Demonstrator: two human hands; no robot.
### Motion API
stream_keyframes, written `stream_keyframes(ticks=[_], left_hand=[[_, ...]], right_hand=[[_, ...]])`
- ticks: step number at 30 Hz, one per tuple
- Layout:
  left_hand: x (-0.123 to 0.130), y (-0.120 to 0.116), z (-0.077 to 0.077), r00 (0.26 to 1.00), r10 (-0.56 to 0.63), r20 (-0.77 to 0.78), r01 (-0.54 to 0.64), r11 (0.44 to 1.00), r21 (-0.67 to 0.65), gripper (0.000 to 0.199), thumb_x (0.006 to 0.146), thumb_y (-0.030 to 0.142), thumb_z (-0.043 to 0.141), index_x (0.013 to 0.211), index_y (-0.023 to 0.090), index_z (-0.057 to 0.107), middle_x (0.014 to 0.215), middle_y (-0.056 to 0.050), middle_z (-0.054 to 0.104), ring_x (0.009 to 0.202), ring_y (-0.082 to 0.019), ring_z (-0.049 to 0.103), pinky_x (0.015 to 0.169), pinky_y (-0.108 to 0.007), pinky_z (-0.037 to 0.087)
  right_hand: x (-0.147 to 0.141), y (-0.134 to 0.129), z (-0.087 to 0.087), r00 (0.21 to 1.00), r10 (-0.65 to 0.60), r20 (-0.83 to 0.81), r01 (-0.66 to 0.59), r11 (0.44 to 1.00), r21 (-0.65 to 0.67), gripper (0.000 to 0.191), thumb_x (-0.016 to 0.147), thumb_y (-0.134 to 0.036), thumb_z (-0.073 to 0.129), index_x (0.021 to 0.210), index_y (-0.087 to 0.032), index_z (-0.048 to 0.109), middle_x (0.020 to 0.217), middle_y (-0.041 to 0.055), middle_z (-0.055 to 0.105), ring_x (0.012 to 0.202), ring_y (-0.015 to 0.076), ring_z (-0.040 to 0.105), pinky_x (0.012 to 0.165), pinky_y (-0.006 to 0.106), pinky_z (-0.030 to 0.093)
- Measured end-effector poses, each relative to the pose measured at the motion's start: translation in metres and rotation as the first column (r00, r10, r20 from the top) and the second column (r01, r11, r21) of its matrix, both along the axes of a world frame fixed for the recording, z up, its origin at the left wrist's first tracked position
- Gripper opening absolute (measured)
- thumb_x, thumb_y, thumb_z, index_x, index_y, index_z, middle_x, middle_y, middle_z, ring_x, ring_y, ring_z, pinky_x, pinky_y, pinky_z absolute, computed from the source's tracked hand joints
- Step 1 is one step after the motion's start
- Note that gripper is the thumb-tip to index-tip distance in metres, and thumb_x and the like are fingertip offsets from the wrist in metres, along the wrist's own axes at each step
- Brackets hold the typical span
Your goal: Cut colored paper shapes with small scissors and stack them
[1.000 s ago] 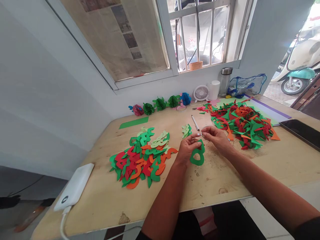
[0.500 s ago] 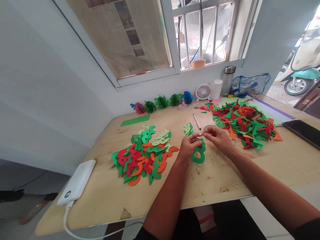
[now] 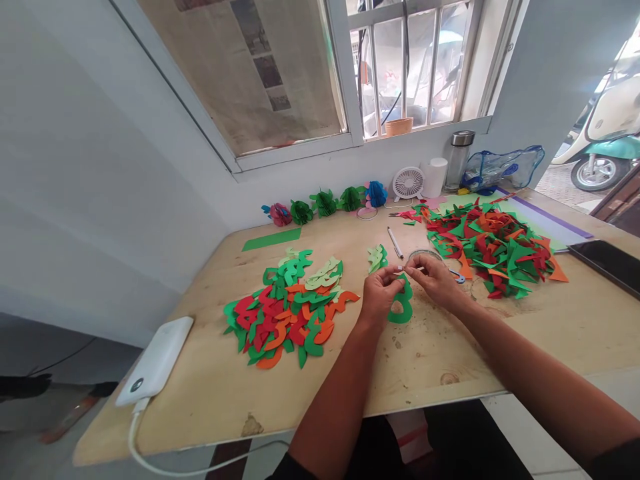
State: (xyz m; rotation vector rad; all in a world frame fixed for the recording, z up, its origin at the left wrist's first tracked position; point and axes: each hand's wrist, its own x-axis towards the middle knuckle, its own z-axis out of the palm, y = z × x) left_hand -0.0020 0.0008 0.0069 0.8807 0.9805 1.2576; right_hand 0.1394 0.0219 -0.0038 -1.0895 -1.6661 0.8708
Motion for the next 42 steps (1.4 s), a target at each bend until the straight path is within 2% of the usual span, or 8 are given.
stream_keyframes(ticks=[4,8,13,20,28,36,42], left_hand=[[-0.003,0.001,0.001,0.991,0.132,-0.039,-0.132,0.991,0.0,0.051,0.054,0.014,0.07,0.103,0.012,0.059,0.054,0.006,0.06,0.047,-0.008,0.052,0.056,-0.022,0.043],[-0.004,0.001,0.0,0.982,0.17,-0.086,-0.169,0.985,0.02,0.042,0.057,0.011,0.067,0.099,0.012,0.061,0.059,0.003,0.063,0.049,-0.01,0.056,0.058,-0.023,0.046],[0.0,0.001,-0.007,0.971,0.2,-0.129,-0.192,0.979,0.072,0.033,0.06,0.01,0.067,0.092,0.013,0.063,0.065,-0.001,0.068,0.056,-0.013,0.063,0.06,-0.025,0.05],[0.003,0.0,-0.009,0.963,0.229,-0.146,-0.211,0.969,0.126,0.018,0.062,0.012,0.068,0.079,0.014,0.066,0.069,-0.004,0.071,0.061,-0.016,0.066,0.063,-0.027,0.052],[0.004,-0.003,-0.009,0.945,0.243,-0.22,-0.199,0.959,0.202,0.013,0.064,0.012,0.066,0.076,0.016,0.069,0.075,-0.004,0.072,0.068,-0.016,0.066,0.066,-0.026,0.051],[0.002,-0.006,-0.008,0.902,0.257,-0.347,-0.168,0.949,0.267,0.032,0.066,0.008,0.063,0.095,0.019,0.068,0.075,-0.004,0.07,0.075,-0.019,0.065,0.074,-0.03,0.047],[0.001,-0.007,-0.01,0.883,0.262,-0.389,-0.146,0.942,0.303,0.04,0.067,0.006,0.061,0.103,0.02,0.066,0.073,-0.002,0.068,0.068,-0.017,0.061,0.074,-0.028,0.045]], right_hand=[[0.001,-0.001,0.002,0.998,-0.01,-0.069,0.006,0.998,-0.062,0.027,0.078,-0.047,0.06,0.071,-0.02,0.058,0.077,0.0038,0.062,0.071,0.0168,0.053,0.063,0.029,0.041],[-0.001,-0.005,0.007,0.978,0.02,-0.208,-0.054,0.986,-0.158,0.029,0.075,-0.047,0.064,0.07,-0.02,0.057,0.093,0.0058,0.064,0.087,0.0193,0.056,0.073,0.03,0.043],[-0.007,-0.008,0.004,0.952,0.088,-0.292,-0.164,0.955,-0.248,0.03,0.072,-0.047,0.067,0.068,-0.019,0.058,0.082,0.0027,0.062,0.074,0.0151,0.054,0.069,0.028,0.043],[-0.01,-0.006,-0.003,0.94,0.054,-0.338,-0.173,0.928,-0.331,0.032,0.068,-0.048,0.07,0.074,-0.018,0.06,0.071,0.0004,0.059,0.066,0.0128,0.051,0.062,0.026,0.041],[-0.01,-0.004,-0.002,0.966,0.023,-0.257,-0.097,0.955,-0.279,0.032,0.069,-0.048,0.069,0.071,-0.017,0.061,0.066,-0.0009,0.058,0.061,0.012,0.05,0.059,0.026,0.039],[-0.007,-0.001,-0.005,0.987,0.033,-0.158,-0.071,0.969,-0.238,0.026,0.072,-0.043,0.065,0.071,-0.017,0.061,0.064,-0.0016,0.056,0.06,0.0118,0.048,0.056,0.025,0.036],[-0.006,0.0,-0.004,0.997,0.013,-0.08,-0.029,0.98,-0.198,0.023,0.072,-0.04,0.064,0.066,-0.018,0.061,0.06,-0.0019,0.053,0.057,0.0117,0.044,0.053,0.025,0.034]])
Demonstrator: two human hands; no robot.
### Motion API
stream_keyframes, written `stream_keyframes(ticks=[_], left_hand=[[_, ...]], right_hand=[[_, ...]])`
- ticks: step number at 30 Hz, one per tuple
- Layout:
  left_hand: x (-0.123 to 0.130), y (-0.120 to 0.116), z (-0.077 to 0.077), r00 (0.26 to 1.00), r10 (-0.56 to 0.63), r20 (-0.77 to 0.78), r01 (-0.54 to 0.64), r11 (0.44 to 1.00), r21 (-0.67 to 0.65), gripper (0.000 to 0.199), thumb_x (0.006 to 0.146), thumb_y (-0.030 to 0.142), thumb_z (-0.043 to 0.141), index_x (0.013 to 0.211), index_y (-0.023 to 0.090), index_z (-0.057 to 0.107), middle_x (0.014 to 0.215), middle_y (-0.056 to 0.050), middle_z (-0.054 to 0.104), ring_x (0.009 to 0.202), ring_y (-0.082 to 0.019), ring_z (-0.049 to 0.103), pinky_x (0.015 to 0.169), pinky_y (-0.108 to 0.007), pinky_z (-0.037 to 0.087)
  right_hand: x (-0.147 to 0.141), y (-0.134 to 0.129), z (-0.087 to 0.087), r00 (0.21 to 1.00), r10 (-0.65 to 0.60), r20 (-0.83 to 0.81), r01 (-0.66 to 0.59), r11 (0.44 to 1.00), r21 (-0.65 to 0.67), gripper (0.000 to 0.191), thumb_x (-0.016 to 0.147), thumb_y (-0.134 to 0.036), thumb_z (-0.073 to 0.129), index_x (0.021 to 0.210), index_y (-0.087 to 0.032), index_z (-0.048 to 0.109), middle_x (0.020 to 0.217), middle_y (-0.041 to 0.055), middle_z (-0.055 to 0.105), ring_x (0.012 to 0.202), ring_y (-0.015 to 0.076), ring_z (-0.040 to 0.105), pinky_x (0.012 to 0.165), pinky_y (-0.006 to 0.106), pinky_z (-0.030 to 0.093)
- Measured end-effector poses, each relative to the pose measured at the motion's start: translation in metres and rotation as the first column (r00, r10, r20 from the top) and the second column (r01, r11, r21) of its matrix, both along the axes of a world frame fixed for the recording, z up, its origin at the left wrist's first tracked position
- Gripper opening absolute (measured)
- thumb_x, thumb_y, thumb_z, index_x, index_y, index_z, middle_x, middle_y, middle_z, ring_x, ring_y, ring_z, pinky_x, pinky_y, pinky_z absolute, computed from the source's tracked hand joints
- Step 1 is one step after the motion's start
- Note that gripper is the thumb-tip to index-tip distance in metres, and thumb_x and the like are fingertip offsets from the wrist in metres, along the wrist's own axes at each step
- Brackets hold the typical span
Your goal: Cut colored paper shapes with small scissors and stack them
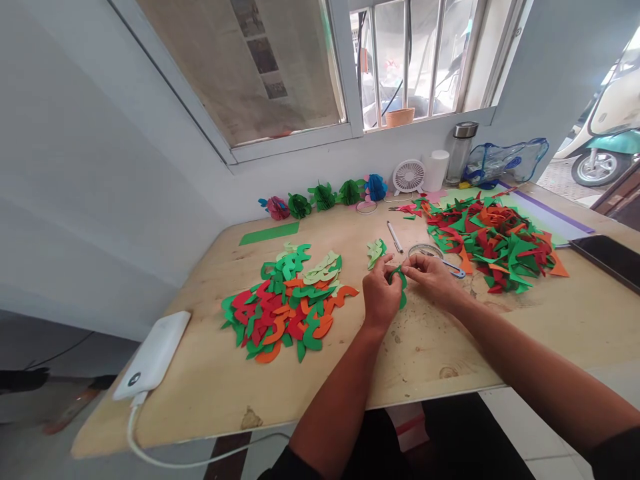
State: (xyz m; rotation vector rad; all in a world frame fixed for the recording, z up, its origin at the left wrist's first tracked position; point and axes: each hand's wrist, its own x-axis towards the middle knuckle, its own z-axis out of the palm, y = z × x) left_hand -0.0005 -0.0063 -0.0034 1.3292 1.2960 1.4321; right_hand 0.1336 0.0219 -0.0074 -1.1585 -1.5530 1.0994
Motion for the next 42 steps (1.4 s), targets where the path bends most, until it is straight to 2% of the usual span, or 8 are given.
stream_keyframes(ticks=[21,30,36,42], left_hand=[[0.0009,0.0007,0.0001,0.997,-0.011,-0.082,0.014,0.999,0.038,0.047,0.068,0.006,0.058,0.112,0.018,0.062,0.071,-0.001,0.067,0.063,-0.014,0.059,0.071,-0.026,0.045],[0.001,0.0015,-0.0036,0.981,-0.002,-0.196,0.014,0.998,0.063,0.048,0.072,0.008,0.053,0.119,0.015,0.056,0.074,-0.002,0.067,0.063,-0.013,0.061,0.069,-0.024,0.048],[0.0006,0.0032,-0.0053,0.991,-0.015,-0.136,0.024,0.998,0.061,0.046,0.072,0.006,0.054,0.117,0.016,0.057,0.076,-0.003,0.068,0.067,-0.013,0.062,0.073,-0.026,0.049],[-0.0004,0.0077,-0.0067,0.998,-0.034,0.049,0.036,0.998,-0.048,0.048,0.069,0.008,0.06,0.116,0.016,0.057,0.073,-0.001,0.066,0.067,-0.013,0.063,0.068,-0.023,0.048]], right_hand=[[-0.001,0.0,-0.0008,1.0,-0.015,0.004,0.015,1.0,-0.021,0.019,0.07,-0.036,0.064,0.066,-0.018,0.06,0.061,-0.0013,0.056,0.056,0.0121,0.047,0.054,0.026,0.035],[-0.0016,0.0002,-0.0026,1.0,-0.006,-0.003,0.006,0.999,-0.052,0.02,0.071,-0.037,0.063,0.067,-0.018,0.058,0.06,-0.0024,0.053,0.056,0.0114,0.045,0.053,0.025,0.033],[-0.0016,-0.0009,-0.0007,1.0,-0.001,-0.007,0.0,0.999,-0.041,0.024,0.072,-0.041,0.063,0.066,-0.017,0.058,0.06,-0.0024,0.052,0.056,0.0112,0.043,0.054,0.025,0.033],[-0.0013,-0.0012,0.0003,1.0,-0.008,-0.023,0.007,0.999,-0.044,0.031,0.075,-0.046,0.06,0.064,-0.018,0.054,0.057,-0.0045,0.043,0.053,0.0097,0.037,0.051,0.024,0.029]])
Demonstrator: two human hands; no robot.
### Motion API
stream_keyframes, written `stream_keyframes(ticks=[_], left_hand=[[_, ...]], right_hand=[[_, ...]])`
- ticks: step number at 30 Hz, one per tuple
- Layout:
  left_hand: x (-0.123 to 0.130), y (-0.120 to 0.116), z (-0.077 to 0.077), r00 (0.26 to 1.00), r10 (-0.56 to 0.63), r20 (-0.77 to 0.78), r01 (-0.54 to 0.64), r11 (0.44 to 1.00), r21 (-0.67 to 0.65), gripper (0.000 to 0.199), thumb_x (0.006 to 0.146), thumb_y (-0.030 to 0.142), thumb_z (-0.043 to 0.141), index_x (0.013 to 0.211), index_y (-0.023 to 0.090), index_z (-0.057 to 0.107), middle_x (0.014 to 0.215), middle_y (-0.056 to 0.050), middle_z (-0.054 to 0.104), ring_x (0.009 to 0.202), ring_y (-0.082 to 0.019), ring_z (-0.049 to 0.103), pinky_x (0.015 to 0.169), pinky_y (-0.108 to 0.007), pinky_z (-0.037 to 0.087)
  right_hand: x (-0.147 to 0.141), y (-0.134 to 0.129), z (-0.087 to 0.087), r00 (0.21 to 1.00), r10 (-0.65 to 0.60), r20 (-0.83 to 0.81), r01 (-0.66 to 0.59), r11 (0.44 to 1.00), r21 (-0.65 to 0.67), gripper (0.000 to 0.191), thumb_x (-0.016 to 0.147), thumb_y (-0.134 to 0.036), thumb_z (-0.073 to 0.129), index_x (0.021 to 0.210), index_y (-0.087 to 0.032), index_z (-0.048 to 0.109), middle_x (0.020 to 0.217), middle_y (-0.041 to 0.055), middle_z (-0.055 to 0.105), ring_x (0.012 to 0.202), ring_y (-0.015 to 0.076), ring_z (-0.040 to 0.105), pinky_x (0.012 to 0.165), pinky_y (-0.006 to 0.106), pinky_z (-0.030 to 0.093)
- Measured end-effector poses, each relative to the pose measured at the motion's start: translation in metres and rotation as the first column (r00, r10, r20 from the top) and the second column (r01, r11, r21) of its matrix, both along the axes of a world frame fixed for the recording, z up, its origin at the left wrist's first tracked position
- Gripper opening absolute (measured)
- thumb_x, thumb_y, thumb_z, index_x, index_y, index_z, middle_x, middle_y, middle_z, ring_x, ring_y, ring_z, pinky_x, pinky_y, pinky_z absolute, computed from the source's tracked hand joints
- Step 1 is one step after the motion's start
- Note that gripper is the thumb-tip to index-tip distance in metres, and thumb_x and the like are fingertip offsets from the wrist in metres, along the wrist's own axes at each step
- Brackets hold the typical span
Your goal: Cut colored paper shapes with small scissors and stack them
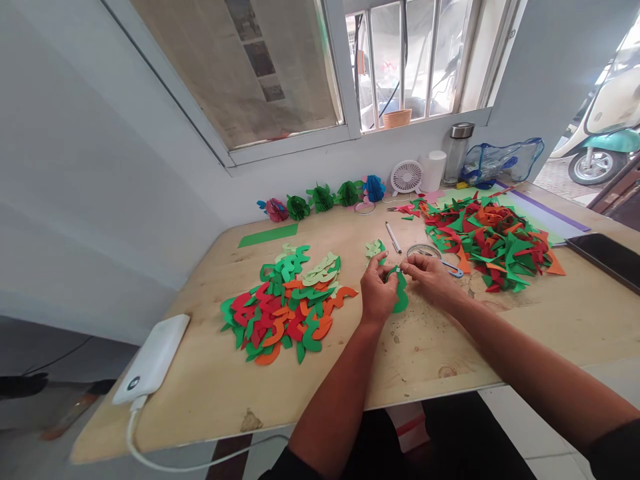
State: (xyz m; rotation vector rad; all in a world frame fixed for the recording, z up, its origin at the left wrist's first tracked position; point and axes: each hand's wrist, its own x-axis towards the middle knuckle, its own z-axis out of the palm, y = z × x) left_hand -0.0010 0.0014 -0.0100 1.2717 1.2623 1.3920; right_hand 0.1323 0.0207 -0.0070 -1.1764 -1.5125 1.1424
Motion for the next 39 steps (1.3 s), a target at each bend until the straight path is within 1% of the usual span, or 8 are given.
stream_keyframes(ticks=[6,13,18,22,27,30,35,39], left_hand=[[0.0,0.002,0.0,0.994,-0.026,0.105,0.032,0.998,-0.058,0.049,0.069,0.008,0.06,0.117,0.015,0.054,0.071,-0.001,0.065,0.06,-0.011,0.06,0.06,-0.021,0.047],[-0.001,0.002,-0.001,0.998,-0.007,0.067,0.01,0.999,-0.045,0.049,0.069,0.007,0.059,0.117,0.014,0.054,0.075,-0.003,0.067,0.06,-0.011,0.06,0.061,-0.021,0.047],[-0.001,0.002,-0.001,0.997,-0.017,0.071,0.02,0.999,-0.049,0.05,0.068,0.008,0.059,0.117,0.015,0.054,0.073,-0.001,0.068,0.058,-0.011,0.06,0.061,-0.022,0.047],[-0.001,0.001,0.006,0.989,-0.015,0.15,0.03,0.995,-0.098,0.049,0.065,0.007,0.06,0.114,0.014,0.055,0.065,0.002,0.065,0.053,-0.009,0.057,0.059,-0.021,0.046],[-0.004,0.004,0.013,0.943,-0.025,0.332,0.098,0.974,-0.204,0.053,0.058,0.016,0.071,0.108,0.011,0.054,0.055,0.004,0.061,0.047,-0.008,0.054,0.057,-0.021,0.046],[-0.008,0.007,0.012,0.926,-0.042,0.375,0.138,0.962,-0.233,0.06,0.052,0.021,0.076,0.107,0.01,0.054,0.054,0.003,0.062,0.046,-0.009,0.054,0.057,-0.023,0.046],[-0.01,0.009,0.009,0.923,-0.059,0.381,0.163,0.955,-0.247,0.06,0.051,0.024,0.078,0.106,0.01,0.056,0.055,0.002,0.063,0.048,-0.009,0.056,0.058,-0.024,0.046],[-0.009,0.007,0.01,0.927,-0.029,0.375,0.129,0.961,-0.245,0.057,0.054,0.022,0.076,0.106,0.01,0.054,0.055,0.004,0.062,0.047,-0.008,0.054,0.057,-0.022,0.046]], right_hand=[[0.0,0.0,-0.001,1.0,0.001,-0.014,-0.001,1.0,0.015,0.027,0.076,-0.044,0.06,0.068,-0.018,0.058,0.061,-0.0031,0.05,0.056,0.0104,0.042,0.053,0.024,0.033],[0.001,0.001,0.0,0.999,-0.013,0.036,0.011,0.999,0.052,0.02,0.073,-0.037,0.063,0.069,-0.018,0.061,0.063,-0.0012,0.056,0.057,0.0124,0.048,0.054,0.026,0.037],[0.001,0.002,-0.006,0.991,-0.033,0.131,0.011,0.986,0.164,0.015,0.076,-0.032,0.059,0.07,-0.019,0.059,0.065,0.0009,0.059,0.06,0.0144,0.051,0.055,0.027,0.039],[-0.001,-0.002,-0.004,0.966,-0.065,0.249,-0.021,0.945,0.327,0.01,0.08,-0.026,0.053,0.072,-0.02,0.056,0.069,0.0021,0.059,0.064,0.0154,0.052,0.057,0.027,0.04],[-0.001,-0.008,0.001,0.916,-0.13,0.379,-0.105,0.836,0.539,0.007,0.084,-0.02,0.049,0.077,-0.021,0.051,0.082,0.006,0.06,0.078,0.0195,0.054,0.069,0.031,0.042],[0.0,-0.008,0.002,0.897,-0.126,0.423,-0.153,0.811,0.565,0.008,0.087,-0.021,0.045,0.08,-0.022,0.05,0.088,0.0079,0.06,0.083,0.0213,0.055,0.075,0.034,0.042],[0.0,-0.009,0.004,0.9,-0.091,0.427,-0.189,0.801,0.569,0.008,0.089,-0.023,0.043,0.082,-0.023,0.049,0.094,0.0101,0.061,0.09,0.0241,0.055,0.081,0.038,0.041],[0.0,-0.009,0.006,0.92,-0.067,0.385,-0.174,0.811,0.558,0.008,0.089,-0.023,0.043,0.082,-0.023,0.048,0.098,0.0106,0.062,0.094,0.024,0.056,0.082,0.038,0.042]])
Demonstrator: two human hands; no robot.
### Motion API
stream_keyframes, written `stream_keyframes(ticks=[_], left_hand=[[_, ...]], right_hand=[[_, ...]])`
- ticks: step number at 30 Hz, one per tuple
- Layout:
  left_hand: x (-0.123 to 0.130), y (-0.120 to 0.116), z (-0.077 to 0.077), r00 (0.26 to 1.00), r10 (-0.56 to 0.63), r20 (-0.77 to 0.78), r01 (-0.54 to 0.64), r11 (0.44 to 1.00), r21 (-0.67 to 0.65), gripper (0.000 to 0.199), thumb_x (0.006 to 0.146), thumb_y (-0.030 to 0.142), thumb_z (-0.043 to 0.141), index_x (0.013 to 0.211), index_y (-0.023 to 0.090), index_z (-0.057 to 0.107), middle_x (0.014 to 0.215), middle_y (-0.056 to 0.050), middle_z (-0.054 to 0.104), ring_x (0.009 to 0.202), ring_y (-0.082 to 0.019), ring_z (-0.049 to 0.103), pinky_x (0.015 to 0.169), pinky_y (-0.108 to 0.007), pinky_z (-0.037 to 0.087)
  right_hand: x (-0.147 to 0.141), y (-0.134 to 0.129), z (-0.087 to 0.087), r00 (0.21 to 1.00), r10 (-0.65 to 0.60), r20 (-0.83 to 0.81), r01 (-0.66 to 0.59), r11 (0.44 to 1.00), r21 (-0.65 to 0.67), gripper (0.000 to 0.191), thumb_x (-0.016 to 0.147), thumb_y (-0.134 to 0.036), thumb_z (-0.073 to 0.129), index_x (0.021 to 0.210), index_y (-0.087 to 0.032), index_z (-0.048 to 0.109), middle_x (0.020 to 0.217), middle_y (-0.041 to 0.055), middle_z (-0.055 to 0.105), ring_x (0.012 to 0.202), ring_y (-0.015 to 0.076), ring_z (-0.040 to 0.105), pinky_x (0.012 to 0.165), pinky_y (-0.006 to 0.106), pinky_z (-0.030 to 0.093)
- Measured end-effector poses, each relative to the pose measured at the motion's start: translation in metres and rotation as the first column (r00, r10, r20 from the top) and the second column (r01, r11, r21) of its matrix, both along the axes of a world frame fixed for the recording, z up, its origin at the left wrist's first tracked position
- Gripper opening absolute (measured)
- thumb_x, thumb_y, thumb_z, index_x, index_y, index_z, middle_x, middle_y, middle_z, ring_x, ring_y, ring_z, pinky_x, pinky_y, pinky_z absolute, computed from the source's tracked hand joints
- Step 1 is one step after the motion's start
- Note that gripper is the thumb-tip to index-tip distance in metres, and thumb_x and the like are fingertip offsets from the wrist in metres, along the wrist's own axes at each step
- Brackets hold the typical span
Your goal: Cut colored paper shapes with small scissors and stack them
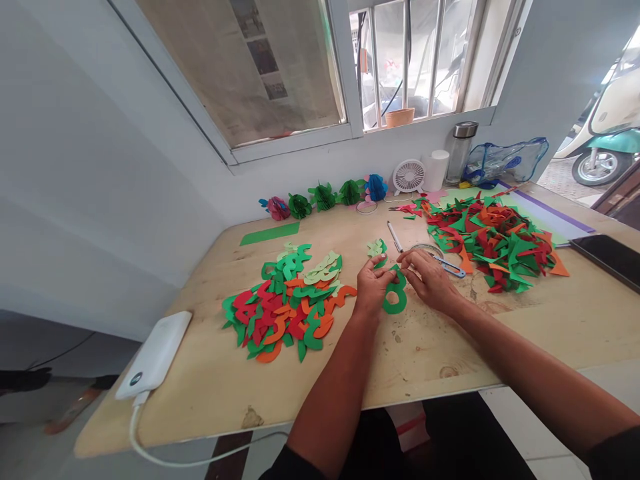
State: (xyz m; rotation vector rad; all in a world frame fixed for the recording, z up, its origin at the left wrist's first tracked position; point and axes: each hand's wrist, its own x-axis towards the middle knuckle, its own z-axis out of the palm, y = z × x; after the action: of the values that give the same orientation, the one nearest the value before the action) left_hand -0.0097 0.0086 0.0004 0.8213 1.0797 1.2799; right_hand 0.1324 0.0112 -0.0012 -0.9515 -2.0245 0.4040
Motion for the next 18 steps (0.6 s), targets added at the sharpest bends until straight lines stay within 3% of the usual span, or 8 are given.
stream_keyframes(ticks=[4,8,12,18], left_hand=[[0.002,-0.0027,0.0011,0.992,0.08,-0.101,-0.073,0.995,0.072,0.049,0.062,0.018,0.071,0.107,0.013,0.054,0.057,0.004,0.061,0.05,-0.008,0.056,0.057,-0.02,0.046],[0.0036,-0.0048,-0.001,0.974,0.093,-0.206,-0.061,0.985,0.16,0.048,0.067,0.011,0.063,0.114,0.013,0.054,0.06,0.003,0.063,0.053,-0.01,0.058,0.058,-0.02,0.047],[0.0039,-0.0067,-0.0025,0.96,0.087,-0.265,-0.035,0.98,0.196,0.049,0.069,0.01,0.059,0.118,0.016,0.054,0.067,0.001,0.067,0.053,-0.01,0.059,0.058,-0.021,0.049],[0.0038,-0.0091,-0.0032,0.926,0.086,-0.368,0.018,0.963,0.269,0.049,0.072,0.011,0.056,0.121,0.017,0.055,0.072,-0.001,0.068,0.058,-0.012,0.059,0.06,-0.022,0.048]], right_hand=[[0.0012,0.0014,-0.0008,0.994,-0.029,-0.109,0.016,0.992,-0.123,0.01,0.089,-0.028,0.045,0.08,-0.022,0.048,0.1,0.0103,0.062,0.09,0.0217,0.057,0.072,0.033,0.043],[0.0022,0.0041,-0.0032,0.984,-0.013,-0.177,-0.031,0.969,-0.246,0.013,0.087,-0.032,0.049,0.079,-0.021,0.05,0.099,0.0097,0.063,0.087,0.02,0.057,0.067,0.03,0.044],[0.002,0.0066,-0.0067,0.982,0.021,-0.19,-0.077,0.953,-0.293,0.014,0.085,-0.033,0.053,0.078,-0.02,0.053,0.091,0.0075,0.064,0.079,0.0177,0.056,0.065,0.029,0.043],[0.0022,0.0084,-0.0095,0.985,-0.035,-0.171,-0.023,0.946,-0.323,0.013,0.083,-0.031,0.053,0.076,-0.02,0.055,0.075,0.0036,0.061,0.069,0.0158,0.053,0.06,0.028,0.041]])
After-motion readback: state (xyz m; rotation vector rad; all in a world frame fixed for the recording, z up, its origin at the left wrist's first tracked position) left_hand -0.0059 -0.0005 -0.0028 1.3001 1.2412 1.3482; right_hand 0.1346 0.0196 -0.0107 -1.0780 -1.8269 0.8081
